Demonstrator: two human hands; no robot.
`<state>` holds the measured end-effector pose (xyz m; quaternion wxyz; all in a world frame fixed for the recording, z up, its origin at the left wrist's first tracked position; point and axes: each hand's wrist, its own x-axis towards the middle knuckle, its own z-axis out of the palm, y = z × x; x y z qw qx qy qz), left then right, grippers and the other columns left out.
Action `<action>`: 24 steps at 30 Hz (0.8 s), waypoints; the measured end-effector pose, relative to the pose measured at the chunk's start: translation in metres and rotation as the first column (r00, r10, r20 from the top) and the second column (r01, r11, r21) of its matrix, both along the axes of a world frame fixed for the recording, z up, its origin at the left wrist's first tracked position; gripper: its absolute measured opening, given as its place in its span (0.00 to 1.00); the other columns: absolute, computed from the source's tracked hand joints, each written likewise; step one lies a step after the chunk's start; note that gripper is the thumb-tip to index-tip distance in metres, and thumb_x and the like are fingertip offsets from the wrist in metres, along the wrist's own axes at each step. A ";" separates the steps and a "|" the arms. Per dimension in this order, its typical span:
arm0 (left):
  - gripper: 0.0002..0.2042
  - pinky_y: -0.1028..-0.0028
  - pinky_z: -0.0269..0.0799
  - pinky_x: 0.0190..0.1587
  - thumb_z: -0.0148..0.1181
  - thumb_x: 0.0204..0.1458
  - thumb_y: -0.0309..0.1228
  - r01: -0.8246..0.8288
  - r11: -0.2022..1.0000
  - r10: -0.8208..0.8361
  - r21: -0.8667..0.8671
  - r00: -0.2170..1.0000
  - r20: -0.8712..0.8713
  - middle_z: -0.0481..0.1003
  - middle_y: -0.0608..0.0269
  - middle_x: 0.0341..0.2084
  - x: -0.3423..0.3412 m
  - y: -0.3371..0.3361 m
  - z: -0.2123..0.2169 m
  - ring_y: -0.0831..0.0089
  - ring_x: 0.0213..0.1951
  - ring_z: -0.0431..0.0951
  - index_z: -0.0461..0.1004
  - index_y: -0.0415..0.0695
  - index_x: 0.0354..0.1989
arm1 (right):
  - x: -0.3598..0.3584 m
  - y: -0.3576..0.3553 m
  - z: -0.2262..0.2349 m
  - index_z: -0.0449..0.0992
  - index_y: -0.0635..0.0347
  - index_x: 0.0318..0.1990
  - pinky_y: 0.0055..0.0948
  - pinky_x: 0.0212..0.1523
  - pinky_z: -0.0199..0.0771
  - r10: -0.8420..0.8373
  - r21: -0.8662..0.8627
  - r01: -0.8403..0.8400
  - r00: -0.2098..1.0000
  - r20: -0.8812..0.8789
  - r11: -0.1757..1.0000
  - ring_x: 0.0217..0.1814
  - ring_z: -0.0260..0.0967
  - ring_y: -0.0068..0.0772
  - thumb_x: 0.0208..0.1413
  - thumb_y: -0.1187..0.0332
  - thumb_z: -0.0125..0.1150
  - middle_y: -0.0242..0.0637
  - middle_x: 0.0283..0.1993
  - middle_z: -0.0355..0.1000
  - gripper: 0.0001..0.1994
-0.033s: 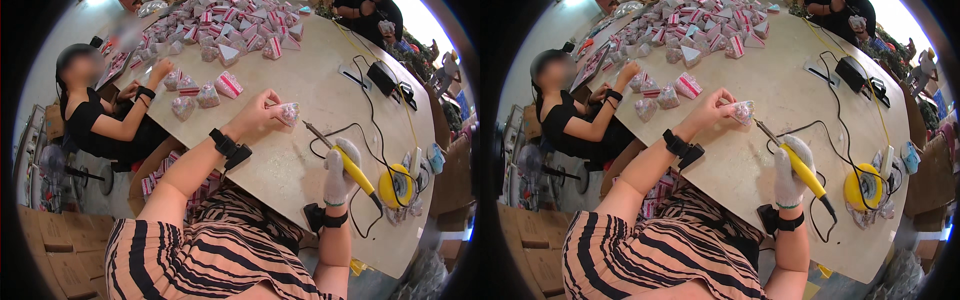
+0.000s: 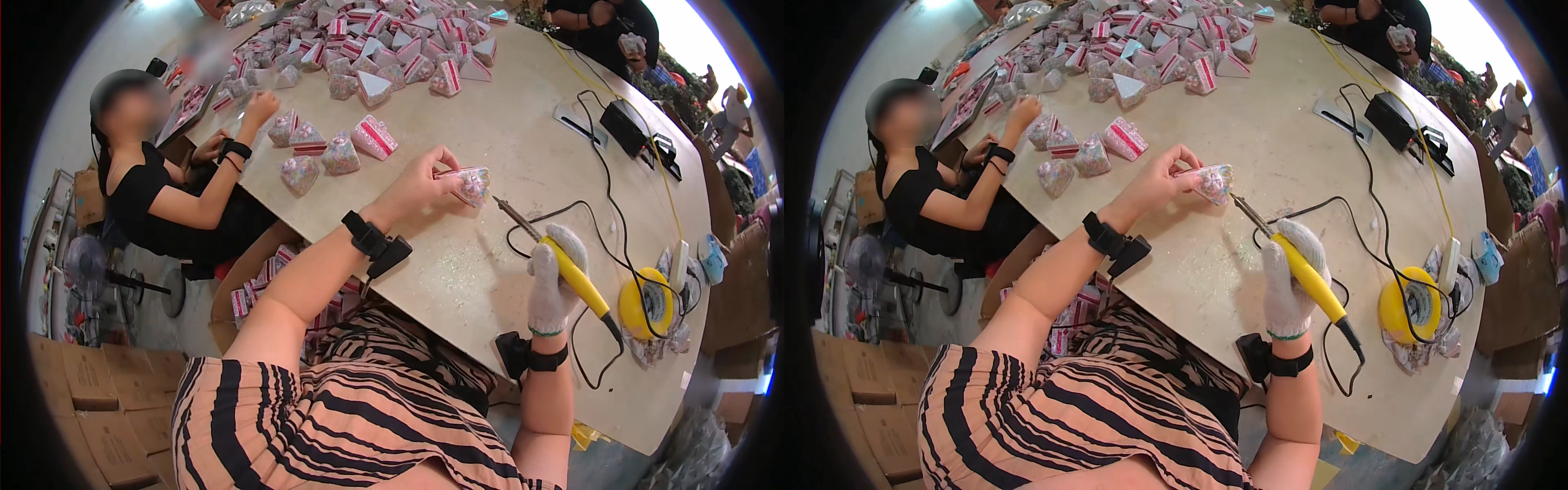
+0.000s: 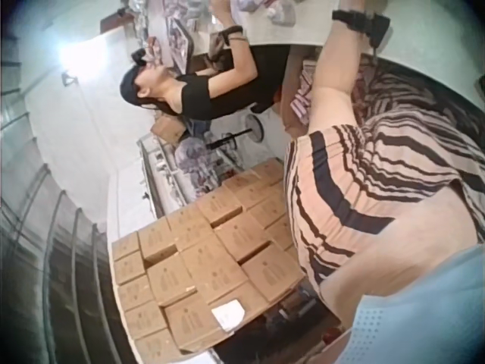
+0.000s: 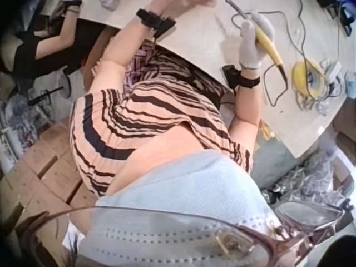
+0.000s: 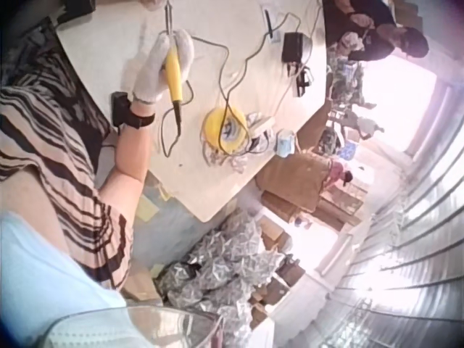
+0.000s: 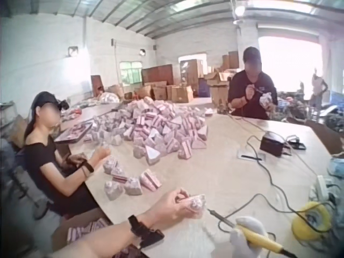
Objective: The recorder uses a handheld heat sealer to seal plastic bags containing small triangular cake-shaped toys.
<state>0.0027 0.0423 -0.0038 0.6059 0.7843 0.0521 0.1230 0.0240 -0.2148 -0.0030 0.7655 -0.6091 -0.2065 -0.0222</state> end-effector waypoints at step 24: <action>0.10 0.75 0.70 0.37 0.59 0.44 0.25 -0.069 0.904 -0.007 0.423 0.984 0.176 0.68 0.62 0.33 -0.011 -0.024 0.007 0.73 0.36 0.72 0.66 0.42 0.34 | -0.002 0.003 0.004 0.74 0.63 0.41 0.24 0.45 0.68 0.043 -0.122 -0.029 0.992 0.116 0.992 0.40 0.68 0.22 0.48 0.76 0.63 0.35 0.39 0.73 0.11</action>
